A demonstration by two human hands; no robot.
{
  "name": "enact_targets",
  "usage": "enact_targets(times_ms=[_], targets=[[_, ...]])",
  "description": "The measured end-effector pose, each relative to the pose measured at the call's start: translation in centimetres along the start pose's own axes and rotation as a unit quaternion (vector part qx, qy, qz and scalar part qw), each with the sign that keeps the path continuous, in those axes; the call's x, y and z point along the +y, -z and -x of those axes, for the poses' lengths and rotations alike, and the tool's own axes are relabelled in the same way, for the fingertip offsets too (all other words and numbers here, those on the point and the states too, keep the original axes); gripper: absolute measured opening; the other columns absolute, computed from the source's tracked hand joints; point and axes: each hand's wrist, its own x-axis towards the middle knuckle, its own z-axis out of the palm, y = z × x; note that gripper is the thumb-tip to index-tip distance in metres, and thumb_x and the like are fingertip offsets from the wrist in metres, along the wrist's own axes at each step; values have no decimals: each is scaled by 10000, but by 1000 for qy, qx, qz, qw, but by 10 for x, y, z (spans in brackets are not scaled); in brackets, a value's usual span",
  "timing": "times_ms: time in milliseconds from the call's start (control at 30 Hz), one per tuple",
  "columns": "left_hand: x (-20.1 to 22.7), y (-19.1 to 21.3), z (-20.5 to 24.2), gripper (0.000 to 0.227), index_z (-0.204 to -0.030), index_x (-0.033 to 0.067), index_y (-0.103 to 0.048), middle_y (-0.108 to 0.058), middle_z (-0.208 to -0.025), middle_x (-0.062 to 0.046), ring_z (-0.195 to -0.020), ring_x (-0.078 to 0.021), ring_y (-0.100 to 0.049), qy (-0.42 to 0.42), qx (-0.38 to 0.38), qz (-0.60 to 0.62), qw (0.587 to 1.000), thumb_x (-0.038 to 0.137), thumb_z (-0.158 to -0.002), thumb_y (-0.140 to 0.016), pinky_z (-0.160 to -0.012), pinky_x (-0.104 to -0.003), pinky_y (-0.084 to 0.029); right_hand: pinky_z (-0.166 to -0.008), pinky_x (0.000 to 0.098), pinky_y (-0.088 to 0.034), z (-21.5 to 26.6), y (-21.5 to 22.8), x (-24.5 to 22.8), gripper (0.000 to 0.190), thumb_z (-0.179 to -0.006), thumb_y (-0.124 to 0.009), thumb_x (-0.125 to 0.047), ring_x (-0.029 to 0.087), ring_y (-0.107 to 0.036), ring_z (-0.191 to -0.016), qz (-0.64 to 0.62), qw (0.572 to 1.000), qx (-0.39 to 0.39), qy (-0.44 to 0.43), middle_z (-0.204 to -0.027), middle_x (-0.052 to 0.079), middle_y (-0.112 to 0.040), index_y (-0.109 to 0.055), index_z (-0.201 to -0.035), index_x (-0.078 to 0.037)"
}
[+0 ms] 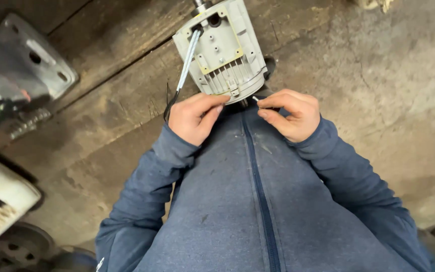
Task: The person assembles a small electric motor by hand, inserting and tightening screws into the motor housing. They handle the motor, a terminal box, and several screws on a wooden workbench, repeatedly picking up screws and securing them into the motor casing.
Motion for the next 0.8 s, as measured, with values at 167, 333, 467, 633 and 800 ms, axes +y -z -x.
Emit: enact_targets(times_ms=[167, 333, 467, 633, 800], targets=[[5, -17, -5, 234, -1170, 115, -741, -693, -972, -98, -845, -262, -700, 0, 91, -62, 994, 74, -950, -675, -748, -343, -556, -758, 303, -564, -11, 17, 11, 178, -914, -799, -29, 230, -735, -859, -15, 998, -42, 38, -987, 141, -741, -725, -1073, -7], [0, -36, -9, 223, -1176, 136, -758, -646, -878, -76, -771, -233, -673, 32, 151, -72, 985, 96, -965, -698, -709, -342, -539, -762, 305, -565, -15, 29, 21, 171, -921, -797, -31, 234, -737, -861, -16, 996, -70, 59, -983, 145, -739, -723, -1071, 0], [-3, -43, -15, 227, -1192, 133, -765, -648, -851, -84, -756, -226, -675, 48, 172, -56, 982, 109, -975, -699, -710, -335, -542, -745, 305, -559, -13, 34, 26, 170, -917, -800, -40, 231, -734, -843, -12, 996, -72, 53, -973, 142, -741, -726, -1065, -2], [-6, -41, -18, 242, -1220, 128, -754, -760, -947, -130, -827, -239, -753, 39, 161, -44, 985, 121, -986, -690, -739, -319, -573, -721, 298, -549, -10, 36, 28, 169, -918, -802, -52, 224, -726, -821, -18, 997, -66, 45, -968, 140, -740, -729, -1063, -4], [-6, -49, -18, 249, -1220, 114, -754, -761, -893, -145, -781, -230, -756, 51, 166, -34, 984, 119, -977, -699, -723, -311, -569, -737, 302, -553, -8, 35, 32, 169, -921, -800, -51, 226, -731, -839, -18, 997, -50, 49, -974, 138, -740, -727, -1068, -9]])
